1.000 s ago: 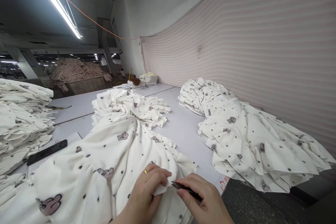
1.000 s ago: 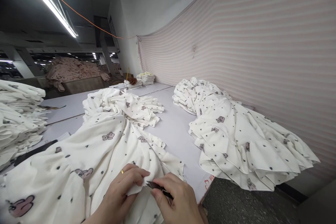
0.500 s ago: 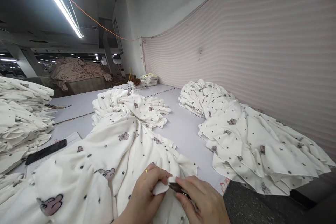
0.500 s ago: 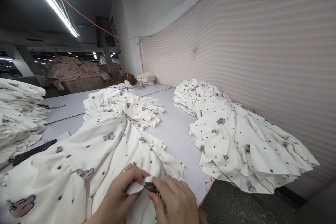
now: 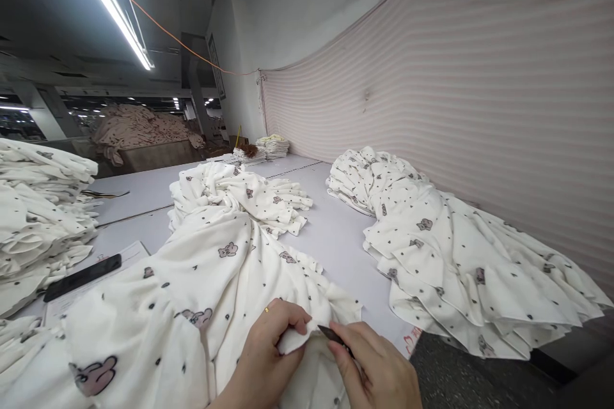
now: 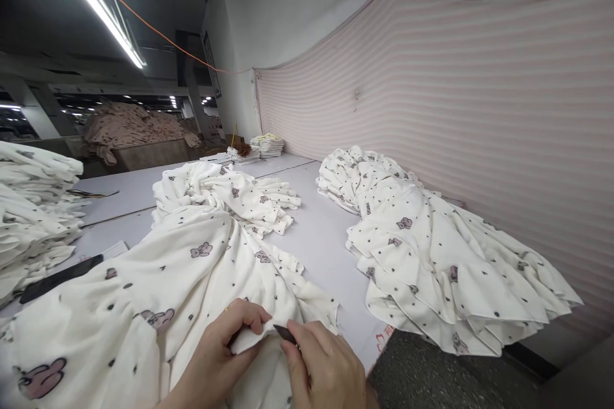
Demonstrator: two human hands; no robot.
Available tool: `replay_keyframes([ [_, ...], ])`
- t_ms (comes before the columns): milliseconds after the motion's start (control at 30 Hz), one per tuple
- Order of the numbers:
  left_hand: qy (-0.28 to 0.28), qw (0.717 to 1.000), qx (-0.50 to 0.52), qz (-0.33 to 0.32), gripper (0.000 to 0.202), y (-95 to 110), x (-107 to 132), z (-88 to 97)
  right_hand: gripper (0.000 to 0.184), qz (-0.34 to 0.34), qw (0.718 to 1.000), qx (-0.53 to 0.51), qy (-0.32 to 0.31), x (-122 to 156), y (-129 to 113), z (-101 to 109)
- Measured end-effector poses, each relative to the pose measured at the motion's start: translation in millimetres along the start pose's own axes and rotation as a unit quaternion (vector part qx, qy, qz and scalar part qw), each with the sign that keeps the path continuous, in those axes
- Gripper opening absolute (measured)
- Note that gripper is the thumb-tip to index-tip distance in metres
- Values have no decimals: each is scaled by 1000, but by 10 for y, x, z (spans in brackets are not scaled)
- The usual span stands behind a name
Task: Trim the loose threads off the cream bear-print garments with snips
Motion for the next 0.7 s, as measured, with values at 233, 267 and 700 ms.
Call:
replay_keyframes([
  [233, 14, 1000, 11, 18, 18, -40, -52, 86, 29, -23, 995, -95, 16, -34, 86, -162],
  [267, 18, 1000, 10, 24, 18, -52, -54, 96, 29, -10, 996, -82, 15, -47, 54, -157],
  [700, -119, 962, 149, 197, 9, -310, -114, -9, 16, -75, 994, -76, 15, -167, 183, -240],
])
Point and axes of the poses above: each hand's wrist, its own x-axis away from the middle knuckle, its own z-axis out of the back of the hand, y = z × x, the point moved 10 cm from there along -x, towards the middle knuckle, and after that the axes turned 12 degrees about z, right-handed, at the moved point
